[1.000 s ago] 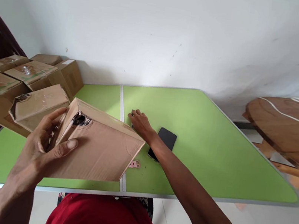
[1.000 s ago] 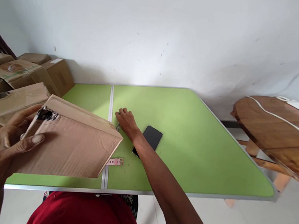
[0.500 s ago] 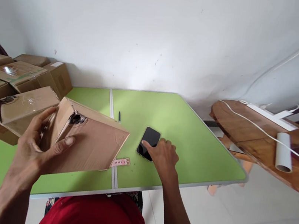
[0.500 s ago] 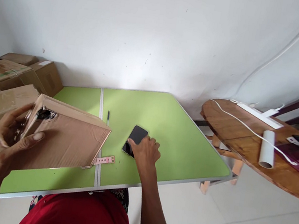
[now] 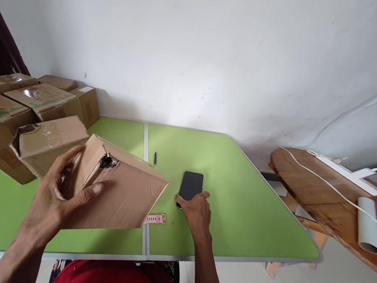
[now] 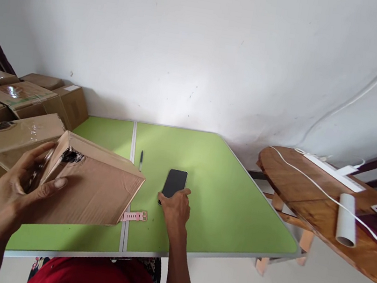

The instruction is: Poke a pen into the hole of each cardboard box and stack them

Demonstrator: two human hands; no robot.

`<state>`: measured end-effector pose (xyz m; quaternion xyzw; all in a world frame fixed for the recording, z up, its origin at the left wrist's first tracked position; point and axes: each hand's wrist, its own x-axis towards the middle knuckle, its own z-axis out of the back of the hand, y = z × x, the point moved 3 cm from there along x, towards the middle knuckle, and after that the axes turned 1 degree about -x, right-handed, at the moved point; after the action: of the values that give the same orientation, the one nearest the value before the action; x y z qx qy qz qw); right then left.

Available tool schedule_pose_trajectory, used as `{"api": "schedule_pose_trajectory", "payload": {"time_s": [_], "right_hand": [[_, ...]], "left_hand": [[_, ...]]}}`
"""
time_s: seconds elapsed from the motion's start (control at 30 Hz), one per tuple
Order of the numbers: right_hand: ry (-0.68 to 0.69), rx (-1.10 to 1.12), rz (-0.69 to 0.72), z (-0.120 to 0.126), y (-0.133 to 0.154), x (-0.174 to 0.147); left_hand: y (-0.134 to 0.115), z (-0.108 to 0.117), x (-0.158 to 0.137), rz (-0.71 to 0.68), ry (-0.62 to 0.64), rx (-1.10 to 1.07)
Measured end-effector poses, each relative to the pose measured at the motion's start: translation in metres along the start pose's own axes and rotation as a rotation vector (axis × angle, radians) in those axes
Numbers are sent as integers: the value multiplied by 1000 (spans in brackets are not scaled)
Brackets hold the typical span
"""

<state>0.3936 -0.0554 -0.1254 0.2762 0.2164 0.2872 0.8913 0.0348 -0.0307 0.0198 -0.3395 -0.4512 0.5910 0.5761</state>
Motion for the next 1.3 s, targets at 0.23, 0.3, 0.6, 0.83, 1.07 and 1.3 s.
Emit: {"api": "schedule_pose_trajectory", "payload": {"time_s": [0.23, 0.3, 0.6, 0.83, 1.07, 1.3], "right_hand": [[218, 632, -67, 9, -21, -2], [365, 818, -80, 14, -26, -15], [577, 1302, -236, 54, -39, -63], [1122, 1378, 16, 56, 45, -128], [1498, 1498, 102, 20, 101, -170], [1491, 1473, 129, 9, 97, -170]], "left_hand": [[10, -1, 2, 4, 15, -62], [13, -3, 4, -5, 35, -77], [14, -15, 22, -15, 216, -161], [10, -30, 26, -21, 290, -168], [9, -35, 25, -63, 283, -223], [12, -36, 23, -68, 268, -218]]}}
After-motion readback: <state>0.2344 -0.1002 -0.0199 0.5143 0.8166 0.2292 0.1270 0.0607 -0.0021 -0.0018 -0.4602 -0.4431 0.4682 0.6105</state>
